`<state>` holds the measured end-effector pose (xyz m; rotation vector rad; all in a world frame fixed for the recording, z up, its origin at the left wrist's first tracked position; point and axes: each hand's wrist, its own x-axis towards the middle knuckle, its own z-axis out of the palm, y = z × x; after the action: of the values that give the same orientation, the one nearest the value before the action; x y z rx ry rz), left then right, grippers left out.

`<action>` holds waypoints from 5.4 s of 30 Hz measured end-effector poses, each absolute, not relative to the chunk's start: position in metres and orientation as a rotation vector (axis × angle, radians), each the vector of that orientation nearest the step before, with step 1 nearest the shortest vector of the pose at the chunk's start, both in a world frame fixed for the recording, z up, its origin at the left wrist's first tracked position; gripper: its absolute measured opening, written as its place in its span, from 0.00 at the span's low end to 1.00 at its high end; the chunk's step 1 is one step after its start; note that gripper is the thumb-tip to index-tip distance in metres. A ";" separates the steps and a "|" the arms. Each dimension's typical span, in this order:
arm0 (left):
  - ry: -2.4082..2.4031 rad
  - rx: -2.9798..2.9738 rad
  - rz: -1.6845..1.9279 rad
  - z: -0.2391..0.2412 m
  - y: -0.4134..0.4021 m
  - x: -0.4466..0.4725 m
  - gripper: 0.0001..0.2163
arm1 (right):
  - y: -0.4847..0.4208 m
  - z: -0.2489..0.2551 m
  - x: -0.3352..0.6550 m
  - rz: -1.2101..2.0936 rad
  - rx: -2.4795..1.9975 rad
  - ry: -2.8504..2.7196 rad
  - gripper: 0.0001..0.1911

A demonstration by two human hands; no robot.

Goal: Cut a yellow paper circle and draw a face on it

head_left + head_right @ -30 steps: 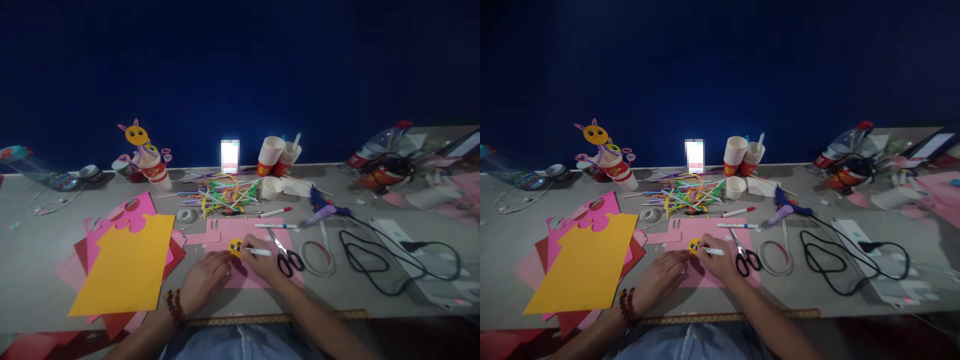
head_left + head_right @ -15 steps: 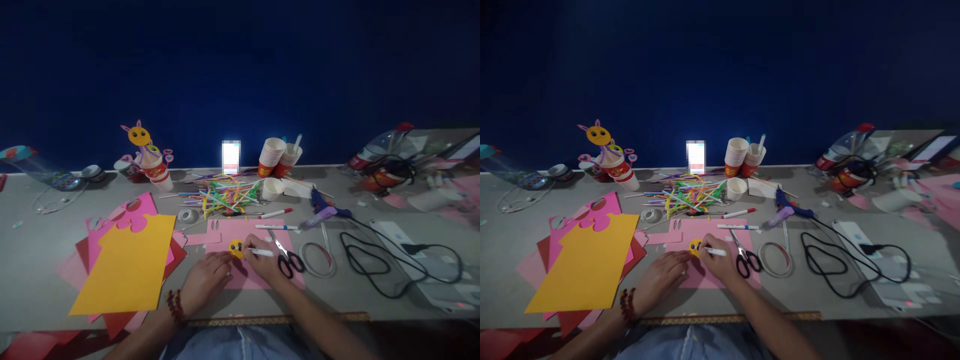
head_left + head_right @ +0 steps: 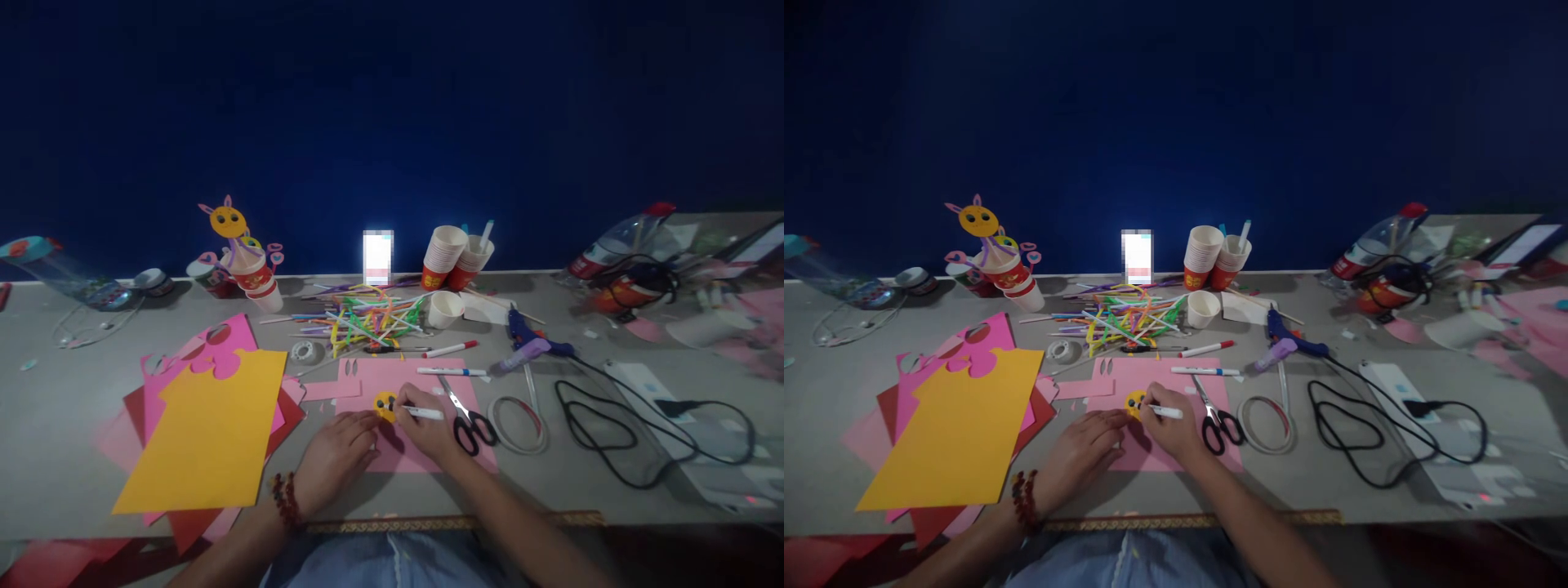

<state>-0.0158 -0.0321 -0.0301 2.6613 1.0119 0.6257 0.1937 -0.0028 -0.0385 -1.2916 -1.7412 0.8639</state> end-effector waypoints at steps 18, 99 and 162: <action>1.005 2.666 0.603 -0.028 -0.032 -0.016 0.05 | -0.003 -0.037 0.195 0.841 -1.302 -1.698 0.08; 1.008 2.656 0.643 -0.027 -0.031 -0.014 0.03 | -0.002 -0.037 0.193 0.877 -1.299 -1.688 0.07; 1.015 2.704 0.643 -0.026 -0.031 -0.015 0.05 | 0.001 -0.042 0.204 0.803 -1.376 -1.623 0.11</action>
<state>-0.0153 -0.0313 -0.0263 2.7036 1.0150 0.6431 0.2045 0.0013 -0.0423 -1.3761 -1.6225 0.8026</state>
